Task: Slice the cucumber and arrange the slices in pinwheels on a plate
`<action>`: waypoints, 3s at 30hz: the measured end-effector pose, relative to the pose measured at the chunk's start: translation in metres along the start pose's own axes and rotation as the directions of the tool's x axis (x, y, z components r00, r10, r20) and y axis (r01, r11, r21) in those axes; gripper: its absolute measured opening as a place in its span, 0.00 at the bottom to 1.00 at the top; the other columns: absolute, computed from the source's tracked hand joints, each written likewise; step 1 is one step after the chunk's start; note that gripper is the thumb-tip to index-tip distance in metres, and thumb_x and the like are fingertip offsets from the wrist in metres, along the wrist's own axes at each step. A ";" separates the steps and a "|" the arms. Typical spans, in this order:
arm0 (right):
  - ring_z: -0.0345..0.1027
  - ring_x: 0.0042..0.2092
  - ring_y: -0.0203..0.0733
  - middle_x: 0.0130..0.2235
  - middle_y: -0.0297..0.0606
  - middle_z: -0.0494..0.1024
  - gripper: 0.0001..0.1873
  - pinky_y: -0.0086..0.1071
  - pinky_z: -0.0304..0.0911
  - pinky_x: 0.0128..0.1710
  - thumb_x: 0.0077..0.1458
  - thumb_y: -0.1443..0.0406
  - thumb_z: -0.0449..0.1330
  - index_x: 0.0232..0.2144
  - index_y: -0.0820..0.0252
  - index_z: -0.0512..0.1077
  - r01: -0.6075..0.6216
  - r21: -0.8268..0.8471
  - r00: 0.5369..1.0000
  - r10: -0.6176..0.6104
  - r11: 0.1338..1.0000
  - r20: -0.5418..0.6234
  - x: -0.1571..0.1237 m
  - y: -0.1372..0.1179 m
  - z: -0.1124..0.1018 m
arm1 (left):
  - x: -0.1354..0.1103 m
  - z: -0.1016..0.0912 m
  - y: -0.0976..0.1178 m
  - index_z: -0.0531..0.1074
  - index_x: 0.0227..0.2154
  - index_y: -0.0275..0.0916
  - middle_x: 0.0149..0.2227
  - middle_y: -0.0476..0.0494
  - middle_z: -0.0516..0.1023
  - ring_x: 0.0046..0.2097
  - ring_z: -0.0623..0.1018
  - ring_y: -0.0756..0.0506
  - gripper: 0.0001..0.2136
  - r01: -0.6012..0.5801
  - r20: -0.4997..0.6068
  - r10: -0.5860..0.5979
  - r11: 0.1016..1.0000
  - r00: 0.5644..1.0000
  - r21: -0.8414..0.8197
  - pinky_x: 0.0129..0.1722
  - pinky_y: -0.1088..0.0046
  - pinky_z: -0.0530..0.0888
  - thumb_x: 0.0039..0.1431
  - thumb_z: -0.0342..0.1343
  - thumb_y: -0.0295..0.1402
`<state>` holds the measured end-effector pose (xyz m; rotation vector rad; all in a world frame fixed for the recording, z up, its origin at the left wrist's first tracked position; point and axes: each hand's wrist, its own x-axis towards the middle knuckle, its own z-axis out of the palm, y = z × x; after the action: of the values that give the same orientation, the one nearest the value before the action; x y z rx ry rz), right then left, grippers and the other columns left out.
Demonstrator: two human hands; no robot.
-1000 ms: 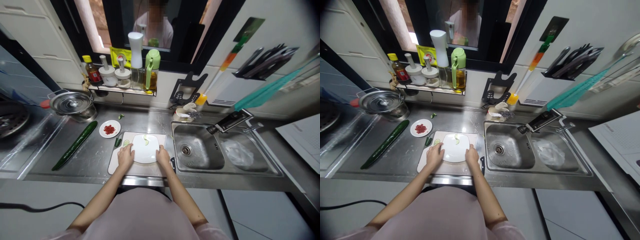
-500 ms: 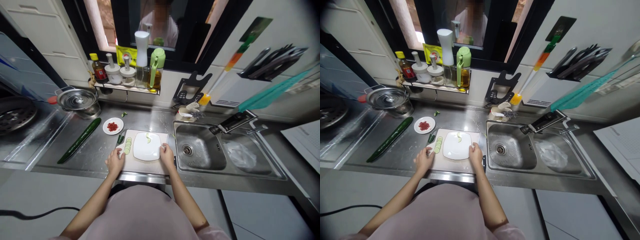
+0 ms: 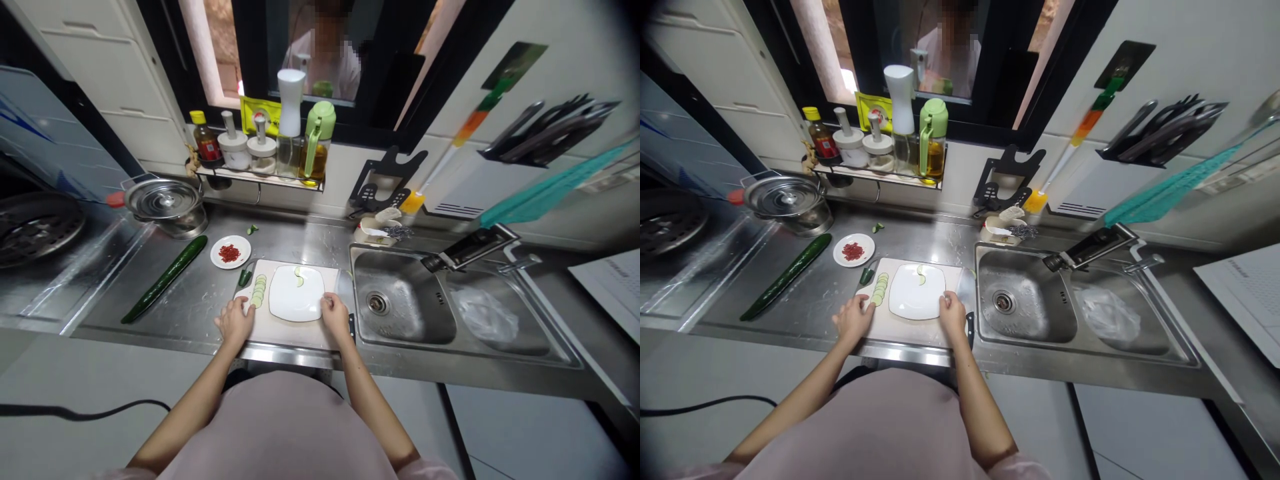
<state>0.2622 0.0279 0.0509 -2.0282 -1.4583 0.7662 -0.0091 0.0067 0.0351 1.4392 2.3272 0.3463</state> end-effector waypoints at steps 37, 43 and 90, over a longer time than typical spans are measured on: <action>0.67 0.37 0.36 0.35 0.35 0.75 0.18 0.31 0.62 0.41 0.49 0.59 0.59 0.42 0.60 0.73 0.242 0.573 0.905 -0.395 0.783 0.158 -0.012 -0.111 -0.043 | -0.012 -0.099 0.097 0.69 0.36 0.38 0.29 0.51 0.71 0.31 0.71 0.52 0.15 -0.021 0.158 0.448 0.369 0.880 -0.929 0.35 0.76 0.68 0.43 0.61 0.35; 0.66 0.32 0.35 0.29 0.33 0.74 0.11 0.28 0.62 0.33 0.49 0.57 0.61 0.27 0.60 0.71 0.167 0.657 0.864 -0.430 0.735 0.261 -0.021 -0.132 -0.047 | -0.017 -0.108 0.106 0.70 0.40 0.38 0.29 0.51 0.72 0.31 0.72 0.51 0.18 0.010 0.200 0.482 0.369 0.853 -0.929 0.34 0.76 0.67 0.44 0.62 0.36; 0.61 0.23 0.32 0.20 0.31 0.66 0.07 0.23 0.49 0.18 0.43 0.62 0.58 0.21 0.60 0.67 -0.404 0.738 0.771 -0.233 0.542 0.593 -0.032 -0.133 -0.049 | -0.030 -0.118 0.103 0.76 0.32 0.41 0.33 0.47 0.80 0.37 0.75 0.47 0.08 -0.745 -0.134 0.776 0.520 0.617 -0.417 0.43 0.68 0.66 0.59 0.54 0.37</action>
<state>0.2009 0.0308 0.1820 -1.0698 -0.8977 1.9216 0.0333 0.0240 0.1876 2.0905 1.2609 0.9698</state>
